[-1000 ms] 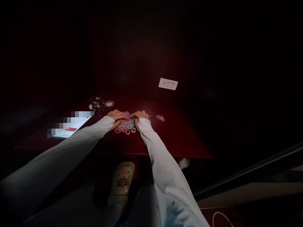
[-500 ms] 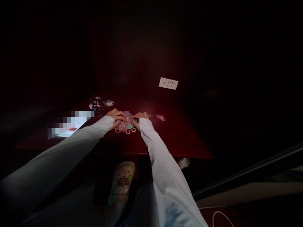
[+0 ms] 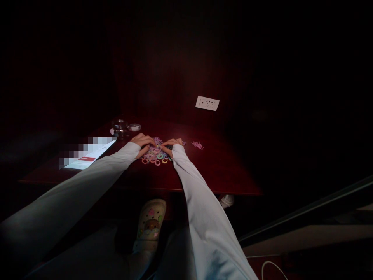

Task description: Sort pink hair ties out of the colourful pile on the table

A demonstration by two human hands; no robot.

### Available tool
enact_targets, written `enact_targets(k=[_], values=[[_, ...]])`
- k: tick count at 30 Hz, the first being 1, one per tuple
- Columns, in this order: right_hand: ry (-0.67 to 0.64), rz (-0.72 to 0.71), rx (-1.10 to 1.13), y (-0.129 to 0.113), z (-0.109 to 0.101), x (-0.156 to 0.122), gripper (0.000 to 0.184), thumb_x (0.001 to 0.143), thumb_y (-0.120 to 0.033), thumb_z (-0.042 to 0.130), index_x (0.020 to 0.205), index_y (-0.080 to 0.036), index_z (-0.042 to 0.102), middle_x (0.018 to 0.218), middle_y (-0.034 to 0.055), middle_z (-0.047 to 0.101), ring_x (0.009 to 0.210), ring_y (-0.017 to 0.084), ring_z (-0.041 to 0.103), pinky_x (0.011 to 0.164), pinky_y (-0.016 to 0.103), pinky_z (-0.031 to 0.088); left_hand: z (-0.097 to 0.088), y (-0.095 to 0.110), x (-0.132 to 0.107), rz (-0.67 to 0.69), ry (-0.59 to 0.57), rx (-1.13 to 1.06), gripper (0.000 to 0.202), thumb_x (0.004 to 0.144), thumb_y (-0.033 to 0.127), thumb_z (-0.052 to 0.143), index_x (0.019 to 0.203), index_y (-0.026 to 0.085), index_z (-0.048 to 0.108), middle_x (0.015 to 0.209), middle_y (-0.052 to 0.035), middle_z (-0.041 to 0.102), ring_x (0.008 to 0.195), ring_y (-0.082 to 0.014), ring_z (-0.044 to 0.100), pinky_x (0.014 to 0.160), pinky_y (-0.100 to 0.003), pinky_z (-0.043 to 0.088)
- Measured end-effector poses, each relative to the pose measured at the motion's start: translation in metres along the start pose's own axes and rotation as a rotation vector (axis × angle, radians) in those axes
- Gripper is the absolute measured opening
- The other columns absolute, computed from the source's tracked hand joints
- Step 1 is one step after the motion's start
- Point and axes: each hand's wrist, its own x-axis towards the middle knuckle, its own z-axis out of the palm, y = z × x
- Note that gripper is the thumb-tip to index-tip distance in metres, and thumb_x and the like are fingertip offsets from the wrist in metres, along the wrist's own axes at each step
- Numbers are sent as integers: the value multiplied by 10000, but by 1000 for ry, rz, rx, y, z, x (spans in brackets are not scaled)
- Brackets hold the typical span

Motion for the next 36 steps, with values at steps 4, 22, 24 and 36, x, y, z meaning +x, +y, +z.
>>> enact_targets(k=[4,22,24,36], values=[[12,29,71,-3,-1,3,242,899,-494,736,861,-275,833,963,39,779,1025,224,618,1040,425,346,-1,3,0,-55,27,-14,211,949,257,500,1082,247,665,1116,-43,725,1040,-260,561,944,-398,444],[-70,-18,274,-4,-1,-1,203,889,-478,754,973,-315,841,1115,18,754,1118,200,670,1104,384,407,10,-12,3,21,72,-18,296,986,494,590,959,306,818,1091,-39,758,967,-247,534,891,-412,430],[-68,-4,267,-6,-3,-2,203,894,-475,750,985,-318,841,1124,18,752,1130,202,665,1115,388,392,7,-10,3,33,60,-21,300,1005,482,566,1010,311,811,1112,-38,754,976,-245,538,899,-409,433],[2,40,240,-1,7,4,200,869,-487,773,908,-306,849,1044,25,763,1072,208,668,1080,403,409,6,-10,3,46,31,-32,288,945,537,658,1056,316,805,1140,-39,756,991,-247,555,895,-402,433]])
